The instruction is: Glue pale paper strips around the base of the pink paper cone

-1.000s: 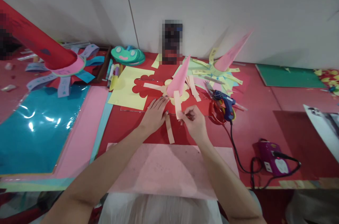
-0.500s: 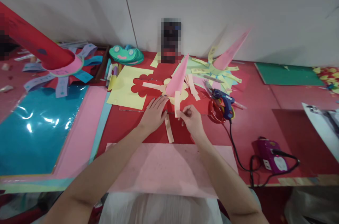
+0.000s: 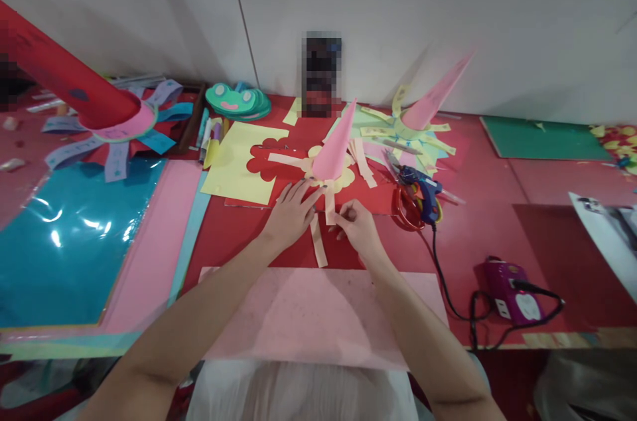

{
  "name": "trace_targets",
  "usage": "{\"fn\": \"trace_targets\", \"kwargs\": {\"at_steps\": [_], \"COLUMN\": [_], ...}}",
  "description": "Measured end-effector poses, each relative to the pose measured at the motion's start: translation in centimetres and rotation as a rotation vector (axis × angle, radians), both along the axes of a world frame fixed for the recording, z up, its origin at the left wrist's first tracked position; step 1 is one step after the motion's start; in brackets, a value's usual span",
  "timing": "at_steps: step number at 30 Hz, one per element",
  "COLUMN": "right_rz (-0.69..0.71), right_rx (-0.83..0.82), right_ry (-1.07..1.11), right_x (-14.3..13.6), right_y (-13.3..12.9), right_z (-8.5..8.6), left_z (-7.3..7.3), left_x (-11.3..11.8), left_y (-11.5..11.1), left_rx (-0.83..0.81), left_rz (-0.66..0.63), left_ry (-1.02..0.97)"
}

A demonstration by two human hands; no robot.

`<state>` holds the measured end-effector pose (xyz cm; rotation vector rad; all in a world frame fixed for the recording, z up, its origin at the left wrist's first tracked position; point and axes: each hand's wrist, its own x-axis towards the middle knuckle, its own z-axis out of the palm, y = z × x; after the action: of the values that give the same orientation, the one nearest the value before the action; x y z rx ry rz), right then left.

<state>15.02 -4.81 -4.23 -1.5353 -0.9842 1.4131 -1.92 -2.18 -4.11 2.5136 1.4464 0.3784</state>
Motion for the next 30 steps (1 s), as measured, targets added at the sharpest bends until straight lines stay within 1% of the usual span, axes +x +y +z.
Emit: {"fn": "trace_targets", "kwargs": {"at_steps": [8,13,21,24,27,30], "right_rz": [0.001,-0.015,-0.018,-0.017,0.015,0.061], "right_rx": [-0.048,-0.040,-0.020,-0.020,-0.011,0.037], "right_ry": [0.078,0.084,0.094,0.095,0.028,-0.193], "right_x": [0.0,0.0,0.1,0.0,0.1,0.3], "right_y": [0.0,0.0,-0.1,-0.2,-0.4,-0.6], "right_z": [0.1,0.4,0.0,0.1,0.6,1.3], "left_z": [0.0,0.0,0.0,0.0,0.0,0.0], "left_x": [0.0,0.0,0.0,0.0,0.0,0.0], "left_y": [0.0,0.0,0.0,0.0,0.0,0.0], "left_rx": [0.004,0.004,0.008,0.005,0.008,0.001], "left_rz": [-0.015,-0.007,-0.009,-0.009,-0.008,-0.015], "left_ry": [0.004,0.006,0.018,0.031,0.027,0.017]}}
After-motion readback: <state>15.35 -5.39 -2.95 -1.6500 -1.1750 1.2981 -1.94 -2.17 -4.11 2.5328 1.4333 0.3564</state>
